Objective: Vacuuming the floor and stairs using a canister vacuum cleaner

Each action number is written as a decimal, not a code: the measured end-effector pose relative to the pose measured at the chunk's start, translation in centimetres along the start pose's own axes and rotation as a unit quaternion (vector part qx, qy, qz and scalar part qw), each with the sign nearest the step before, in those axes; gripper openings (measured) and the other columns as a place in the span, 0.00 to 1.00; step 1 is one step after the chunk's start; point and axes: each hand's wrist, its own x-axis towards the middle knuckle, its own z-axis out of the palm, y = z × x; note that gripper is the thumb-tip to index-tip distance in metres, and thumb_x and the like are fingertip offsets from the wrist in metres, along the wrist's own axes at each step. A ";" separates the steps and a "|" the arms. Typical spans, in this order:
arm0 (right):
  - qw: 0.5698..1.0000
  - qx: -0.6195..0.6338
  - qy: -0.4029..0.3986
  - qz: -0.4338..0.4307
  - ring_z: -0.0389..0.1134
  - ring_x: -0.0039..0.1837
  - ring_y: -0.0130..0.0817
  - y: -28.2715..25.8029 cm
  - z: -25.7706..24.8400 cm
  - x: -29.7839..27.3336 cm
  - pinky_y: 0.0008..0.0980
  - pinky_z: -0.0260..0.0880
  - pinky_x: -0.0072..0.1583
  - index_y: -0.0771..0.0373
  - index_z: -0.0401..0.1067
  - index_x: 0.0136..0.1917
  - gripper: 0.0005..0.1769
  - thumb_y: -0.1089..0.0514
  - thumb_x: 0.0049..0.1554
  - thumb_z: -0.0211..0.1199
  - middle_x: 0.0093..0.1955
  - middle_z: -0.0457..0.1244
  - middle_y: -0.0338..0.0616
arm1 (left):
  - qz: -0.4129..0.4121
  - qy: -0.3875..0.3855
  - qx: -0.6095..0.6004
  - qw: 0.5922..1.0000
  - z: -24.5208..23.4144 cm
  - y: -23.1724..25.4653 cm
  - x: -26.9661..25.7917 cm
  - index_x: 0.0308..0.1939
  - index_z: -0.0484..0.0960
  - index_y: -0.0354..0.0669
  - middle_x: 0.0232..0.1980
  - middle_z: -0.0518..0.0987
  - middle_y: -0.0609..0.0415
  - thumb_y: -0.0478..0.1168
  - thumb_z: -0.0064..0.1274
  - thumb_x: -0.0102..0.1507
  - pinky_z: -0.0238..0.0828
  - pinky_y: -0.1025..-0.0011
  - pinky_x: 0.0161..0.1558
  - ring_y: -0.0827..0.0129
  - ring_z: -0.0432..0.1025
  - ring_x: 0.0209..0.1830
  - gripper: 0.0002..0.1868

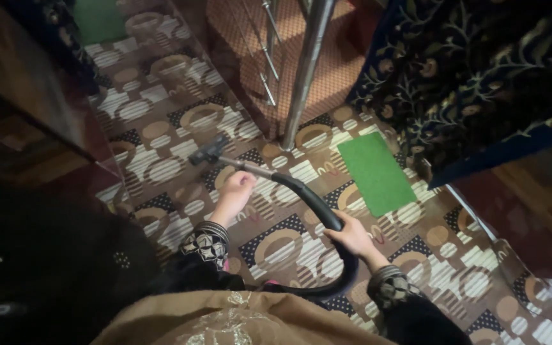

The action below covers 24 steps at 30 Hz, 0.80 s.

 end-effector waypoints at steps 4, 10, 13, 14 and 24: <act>0.999 -0.025 0.001 -0.022 0.73 0.56 0.50 -1.2 5.7 5.0 0.42 0.73 0.53 0.53 0.74 0.66 0.39 0.47 0.43 0.80 0.56 0.70 0.52 | -0.010 0.029 -0.019 0.999 -1.6 -3.1 2.9 0.40 0.85 0.55 0.40 0.85 0.58 0.51 0.49 0.60 0.74 0.67 0.53 0.67 0.81 0.42 0.13; 1.000 -0.022 0.010 0.019 0.74 0.52 0.49 -7.5 13.8 14.2 0.41 0.72 0.50 0.49 0.75 0.64 0.34 0.44 0.45 0.76 0.48 0.71 0.54 | -0.014 0.059 -0.029 0.998 -7.5 -4.4 7.6 0.45 0.84 0.53 0.44 0.85 0.53 0.50 0.48 0.64 0.74 0.63 0.54 0.60 0.79 0.49 0.13; 0.999 -0.016 0.013 0.027 0.73 0.57 0.51 -12.3 17.2 18.0 0.45 0.72 0.54 0.46 0.72 0.67 0.35 0.45 0.46 0.73 0.52 0.71 0.55 | -0.036 0.082 -0.011 0.996 -10.9 -4.9 10.2 0.43 0.85 0.61 0.38 0.85 0.59 0.52 0.47 0.64 0.75 0.67 0.53 0.65 0.79 0.47 0.12; 1.000 -0.018 0.007 0.023 0.73 0.57 0.51 -13.1 18.4 20.0 0.45 0.72 0.54 0.46 0.72 0.67 0.35 0.45 0.46 0.73 0.52 0.71 0.55 | -0.039 0.088 -0.012 0.995 -12.4 -3.9 10.0 0.43 0.85 0.61 0.38 0.85 0.59 0.52 0.47 0.64 0.75 0.67 0.53 0.65 0.79 0.47 0.12; 0.991 -0.131 -0.016 0.030 0.70 0.62 0.52 -21.8 26.2 29.6 0.49 0.71 0.63 0.38 0.66 0.68 0.37 0.37 0.47 0.68 0.58 0.69 0.52 | -0.066 0.129 -0.033 0.989 -19.8 -6.2 14.0 0.46 0.84 0.55 0.47 0.86 0.57 0.52 0.46 0.63 0.72 0.61 0.59 0.60 0.78 0.53 0.15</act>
